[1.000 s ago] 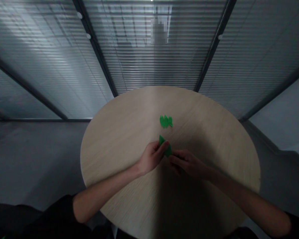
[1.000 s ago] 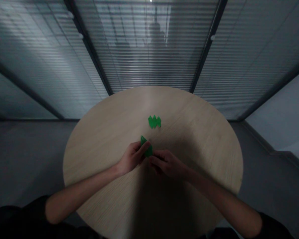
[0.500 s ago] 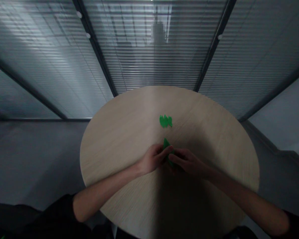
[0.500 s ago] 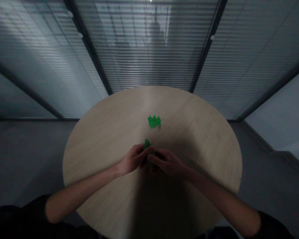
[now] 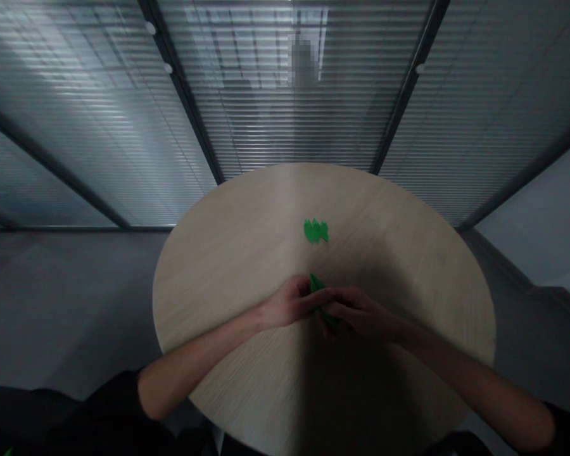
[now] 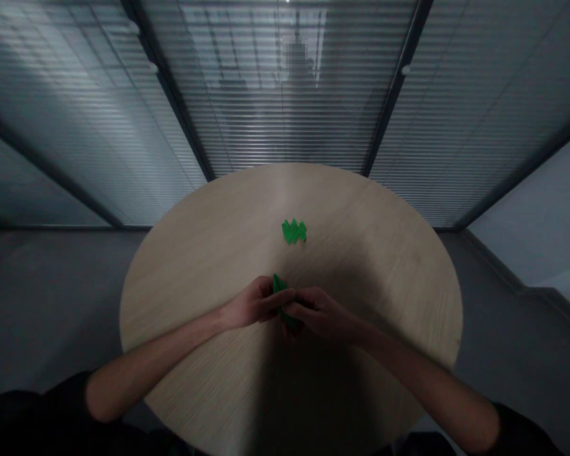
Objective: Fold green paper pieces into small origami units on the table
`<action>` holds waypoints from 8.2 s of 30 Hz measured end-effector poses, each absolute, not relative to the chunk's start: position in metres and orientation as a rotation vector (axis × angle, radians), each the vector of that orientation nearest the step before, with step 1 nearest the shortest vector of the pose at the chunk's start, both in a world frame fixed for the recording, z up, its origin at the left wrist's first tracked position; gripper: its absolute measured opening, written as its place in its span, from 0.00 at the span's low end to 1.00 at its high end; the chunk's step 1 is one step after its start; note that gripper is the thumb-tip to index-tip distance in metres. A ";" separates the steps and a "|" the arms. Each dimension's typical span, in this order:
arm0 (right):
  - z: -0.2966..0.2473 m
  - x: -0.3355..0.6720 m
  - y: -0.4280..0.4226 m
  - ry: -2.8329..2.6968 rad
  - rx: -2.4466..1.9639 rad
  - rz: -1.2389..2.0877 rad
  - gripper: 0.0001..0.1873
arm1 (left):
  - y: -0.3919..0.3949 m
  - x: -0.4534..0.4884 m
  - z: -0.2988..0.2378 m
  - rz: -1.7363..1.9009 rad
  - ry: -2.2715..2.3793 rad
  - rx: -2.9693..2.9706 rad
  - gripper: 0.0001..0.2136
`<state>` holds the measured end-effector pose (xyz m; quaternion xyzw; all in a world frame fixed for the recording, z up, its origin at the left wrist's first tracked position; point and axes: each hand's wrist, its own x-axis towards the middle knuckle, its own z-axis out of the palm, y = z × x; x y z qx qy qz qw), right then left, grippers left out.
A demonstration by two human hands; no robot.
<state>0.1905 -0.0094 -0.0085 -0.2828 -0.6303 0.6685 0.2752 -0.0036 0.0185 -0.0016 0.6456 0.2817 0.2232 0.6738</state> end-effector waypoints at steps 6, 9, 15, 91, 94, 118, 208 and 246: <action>-0.009 0.190 -0.009 -1.663 -0.796 1.778 0.22 | 0.022 -0.005 -0.006 0.503 0.601 1.457 0.27; -0.008 0.192 -0.008 -1.631 -0.803 1.816 0.23 | 0.023 -0.006 -0.003 0.491 0.645 1.451 0.27; -0.009 0.192 -0.008 -1.602 -0.820 1.859 0.25 | 0.025 -0.007 0.004 0.599 0.726 1.382 0.25; -0.007 0.200 0.001 -1.712 -1.266 1.539 0.25 | 0.034 -0.015 -0.004 0.645 0.890 1.570 0.20; -0.008 0.201 0.003 -1.715 -1.287 1.535 0.25 | 0.035 -0.014 -0.006 0.619 0.892 1.577 0.21; -0.008 0.201 0.007 -2.161 -1.582 0.664 0.10 | 0.032 -0.030 -0.007 0.581 0.748 2.553 0.10; -0.009 0.191 0.011 -2.192 -1.604 0.666 0.06 | 0.022 -0.016 -0.019 0.603 1.139 2.312 0.04; -0.007 0.189 0.012 -2.056 -1.693 0.714 0.15 | 0.028 -0.022 -0.018 0.666 1.109 2.138 0.07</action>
